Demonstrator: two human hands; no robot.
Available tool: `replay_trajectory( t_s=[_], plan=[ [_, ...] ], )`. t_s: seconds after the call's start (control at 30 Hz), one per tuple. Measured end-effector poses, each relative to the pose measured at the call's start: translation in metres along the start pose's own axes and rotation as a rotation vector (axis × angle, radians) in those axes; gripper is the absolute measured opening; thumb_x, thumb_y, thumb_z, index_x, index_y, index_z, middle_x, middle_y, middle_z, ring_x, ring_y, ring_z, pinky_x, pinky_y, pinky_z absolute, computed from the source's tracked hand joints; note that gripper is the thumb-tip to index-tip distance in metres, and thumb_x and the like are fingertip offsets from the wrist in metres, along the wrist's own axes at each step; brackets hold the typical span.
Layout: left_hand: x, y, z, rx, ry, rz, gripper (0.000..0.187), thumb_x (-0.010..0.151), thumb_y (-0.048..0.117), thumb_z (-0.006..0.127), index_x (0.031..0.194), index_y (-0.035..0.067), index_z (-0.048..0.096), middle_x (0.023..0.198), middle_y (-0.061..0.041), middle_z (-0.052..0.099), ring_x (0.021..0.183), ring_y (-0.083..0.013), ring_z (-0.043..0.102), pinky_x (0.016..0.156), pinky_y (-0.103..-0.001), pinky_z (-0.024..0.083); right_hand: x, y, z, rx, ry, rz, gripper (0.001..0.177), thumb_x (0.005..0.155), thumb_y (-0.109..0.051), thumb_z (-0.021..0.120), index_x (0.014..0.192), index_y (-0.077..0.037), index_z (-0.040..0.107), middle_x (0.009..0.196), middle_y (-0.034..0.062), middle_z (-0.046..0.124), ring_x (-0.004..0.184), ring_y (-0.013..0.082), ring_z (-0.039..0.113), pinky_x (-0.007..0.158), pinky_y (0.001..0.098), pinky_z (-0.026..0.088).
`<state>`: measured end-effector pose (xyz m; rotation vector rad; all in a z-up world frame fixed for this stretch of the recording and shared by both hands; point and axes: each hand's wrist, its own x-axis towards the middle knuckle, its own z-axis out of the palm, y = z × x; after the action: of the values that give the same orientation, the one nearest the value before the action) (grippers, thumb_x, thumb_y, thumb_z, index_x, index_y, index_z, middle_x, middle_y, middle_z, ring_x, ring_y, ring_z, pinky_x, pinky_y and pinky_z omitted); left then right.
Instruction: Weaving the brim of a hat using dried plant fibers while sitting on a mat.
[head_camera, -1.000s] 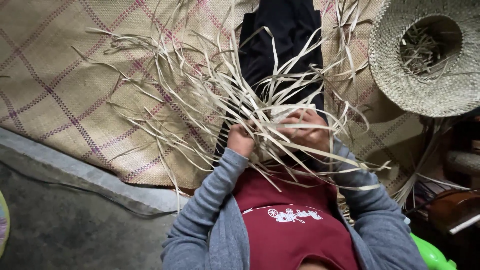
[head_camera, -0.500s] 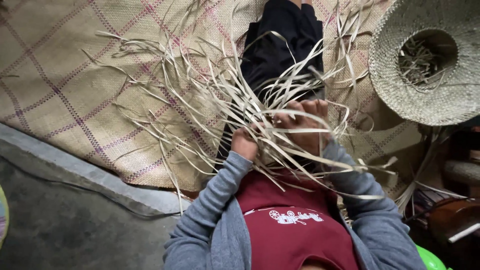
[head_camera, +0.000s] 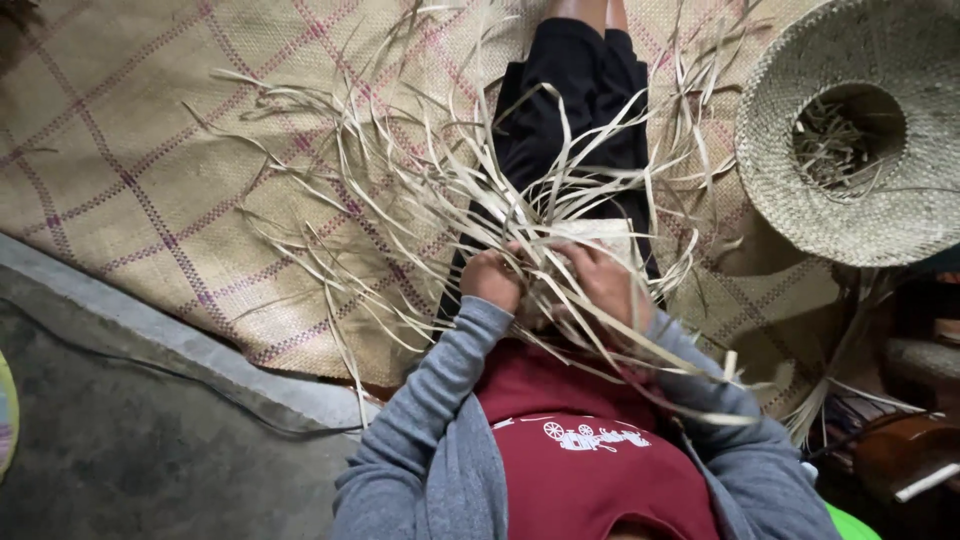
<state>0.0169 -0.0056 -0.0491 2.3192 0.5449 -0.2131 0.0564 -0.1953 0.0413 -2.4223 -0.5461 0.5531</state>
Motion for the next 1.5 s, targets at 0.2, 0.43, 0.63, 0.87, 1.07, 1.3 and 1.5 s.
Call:
replay_trajectory(
  t_s=[0.2, 0.43, 0.63, 0.87, 1.07, 1.3, 1.5],
  plan=[
    [-0.014, 0.053, -0.066, 0.478, 0.314, 0.599, 0.044, 0.088, 0.044, 0.055, 0.084, 0.007, 0.08, 0.065, -0.014, 0.07, 0.06, -0.0332, 0.071, 0.057, -0.048, 0.06, 0.02, -0.059, 0.0, -0.072, -0.041, 0.434, 0.077, 0.068, -0.05, 0.091, 0.137, -0.042, 0.058, 0.139, 0.0083, 0.058, 0.119, 0.0409, 0.068, 0.104, 0.0553, 0.052],
    [0.023, 0.075, -0.079, 0.259, 0.622, 0.809, 0.041, 0.083, 0.061, 0.038, 0.086, 0.035, 0.069, 0.07, 0.011, 0.059, 0.063, -0.0163, 0.065, 0.065, -0.035, 0.046, 0.021, -0.065, -0.026, 0.752, 0.599, -0.462, 0.052, 0.076, 0.003, 0.087, 0.119, 0.006, 0.058, 0.097, 0.021, 0.074, 0.088, 0.033, 0.076, 0.085, 0.0462, 0.061],
    [0.011, 0.078, -0.076, 0.29, 0.411, 0.649, 0.031, 0.064, 0.053, 0.077, 0.084, 0.032, 0.068, 0.069, 0.01, 0.061, 0.064, -0.0187, 0.068, 0.062, -0.035, 0.044, 0.031, -0.045, -0.007, 0.388, 0.713, -0.344, 0.016, 0.085, -0.019, 0.083, 0.09, -0.006, 0.075, 0.076, 0.0135, 0.077, 0.068, 0.0308, 0.076, 0.072, 0.043, 0.062],
    [0.005, 0.102, -0.099, 0.165, 0.399, 0.672, 0.025, 0.068, 0.046, 0.076, 0.072, 0.026, 0.062, 0.064, 0.007, 0.058, 0.061, -0.0237, 0.068, 0.059, -0.038, 0.049, 0.019, 0.012, 0.001, 0.394, -0.007, -0.211, 0.066, 0.099, -0.052, 0.054, 0.154, -0.016, 0.051, 0.162, 0.0084, 0.048, 0.152, 0.0306, 0.038, 0.126, 0.0481, 0.019],
    [0.037, 0.043, -0.051, 0.317, 0.273, 0.463, 0.009, 0.079, 0.035, 0.07, 0.089, 0.034, 0.069, 0.08, 0.003, 0.068, 0.072, -0.0287, 0.072, 0.07, -0.045, 0.056, -0.026, 0.052, -0.024, 1.497, 0.48, 0.507, 0.017, 0.079, 0.01, 0.076, 0.068, 0.002, 0.066, 0.057, 0.0153, 0.057, 0.048, 0.0313, 0.062, 0.046, 0.049, 0.053],
    [0.033, 0.038, -0.066, 0.253, 0.175, 0.281, 0.014, 0.078, 0.034, 0.071, 0.09, 0.03, 0.067, 0.086, 0.002, 0.072, 0.082, -0.0323, 0.075, 0.077, -0.049, 0.059, -0.115, 0.252, -0.102, 0.874, 0.681, -0.344, 0.017, 0.077, -0.004, 0.074, 0.093, 0.0, 0.072, 0.097, 0.0133, 0.073, 0.078, 0.0201, 0.069, 0.075, 0.032, 0.06],
    [0.028, 0.052, -0.074, 0.111, 0.13, 0.174, 0.019, 0.073, 0.038, 0.077, 0.09, 0.033, 0.072, 0.083, 0.004, 0.074, 0.084, -0.0332, 0.076, 0.079, -0.05, 0.061, -0.121, 0.283, -0.153, 0.591, 1.09, -0.519, 0.013, 0.089, 0.001, 0.065, 0.101, 0.003, 0.065, 0.097, 0.0189, 0.065, 0.08, 0.0264, 0.061, 0.075, 0.0405, 0.055]
  ],
)
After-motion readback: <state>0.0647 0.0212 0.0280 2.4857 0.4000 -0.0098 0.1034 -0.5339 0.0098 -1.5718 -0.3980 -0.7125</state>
